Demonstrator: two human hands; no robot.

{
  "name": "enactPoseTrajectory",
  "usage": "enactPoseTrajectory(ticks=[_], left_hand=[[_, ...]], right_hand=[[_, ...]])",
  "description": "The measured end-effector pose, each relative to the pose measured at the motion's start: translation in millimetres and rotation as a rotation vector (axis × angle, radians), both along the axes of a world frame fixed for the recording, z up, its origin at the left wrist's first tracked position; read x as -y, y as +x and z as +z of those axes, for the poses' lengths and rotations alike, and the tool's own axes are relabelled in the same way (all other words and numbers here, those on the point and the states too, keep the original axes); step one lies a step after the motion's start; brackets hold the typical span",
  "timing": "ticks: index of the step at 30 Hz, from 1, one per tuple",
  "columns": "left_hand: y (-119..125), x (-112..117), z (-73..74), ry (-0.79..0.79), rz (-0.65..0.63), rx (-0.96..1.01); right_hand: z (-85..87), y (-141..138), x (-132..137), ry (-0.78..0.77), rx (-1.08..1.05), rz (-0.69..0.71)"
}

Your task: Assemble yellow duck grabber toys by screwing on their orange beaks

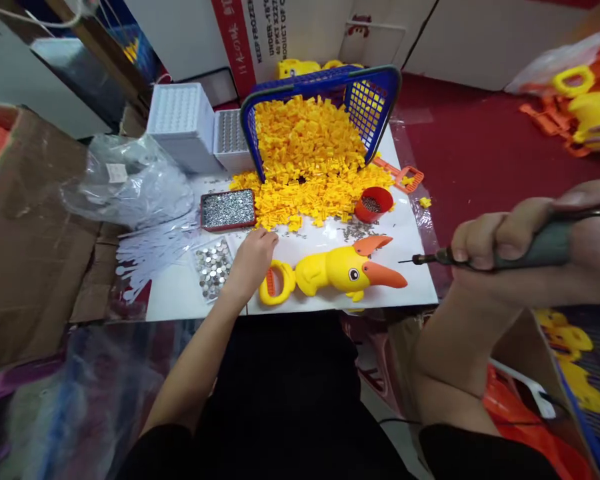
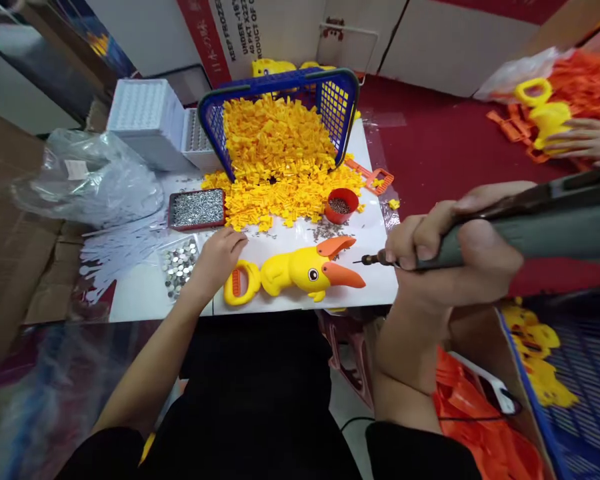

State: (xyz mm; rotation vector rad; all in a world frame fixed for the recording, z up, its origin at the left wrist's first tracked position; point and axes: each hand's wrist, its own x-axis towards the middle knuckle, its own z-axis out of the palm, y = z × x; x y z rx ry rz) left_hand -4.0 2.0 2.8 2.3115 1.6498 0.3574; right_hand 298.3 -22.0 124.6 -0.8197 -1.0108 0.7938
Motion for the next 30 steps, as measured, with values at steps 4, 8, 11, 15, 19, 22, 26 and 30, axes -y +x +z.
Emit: enactPoseTrajectory(ticks=[4,8,11,15,19,22,26,30], left_hand=[[-4.1,0.2,5.5,0.013,0.031,0.031],[-8.6,-0.3,9.2,0.012,0.092,0.059],[-9.1,0.2,12.5,0.021,0.110,0.096],[-10.5,2.5,11.3,0.082,0.088,0.189],[-17.8,-9.6,-10.2,0.072,0.029,0.216],[-19.3,-19.8,-22.8,0.092,-0.062,0.175],[-15.0,-24.2,-24.4,0.113,-0.118,0.115],[-11.7,-28.0,-24.8,0.126,-0.145,0.097]], right_hand=[[2.0,-14.7,0.2,0.203,-0.076,0.015],[4.5,-21.6,2.9,0.136,-0.081,-0.041],[5.4,-23.3,5.6,0.147,-0.067,-0.041],[5.5,-25.8,11.2,0.089,-0.095,-0.059],[3.1,-25.5,12.9,0.013,-0.127,-0.040],[1.9,-26.2,15.1,0.011,-0.151,-0.015],[1.5,-30.3,18.5,0.019,-0.176,0.008],[4.7,-35.0,21.3,0.023,-0.191,0.004]])
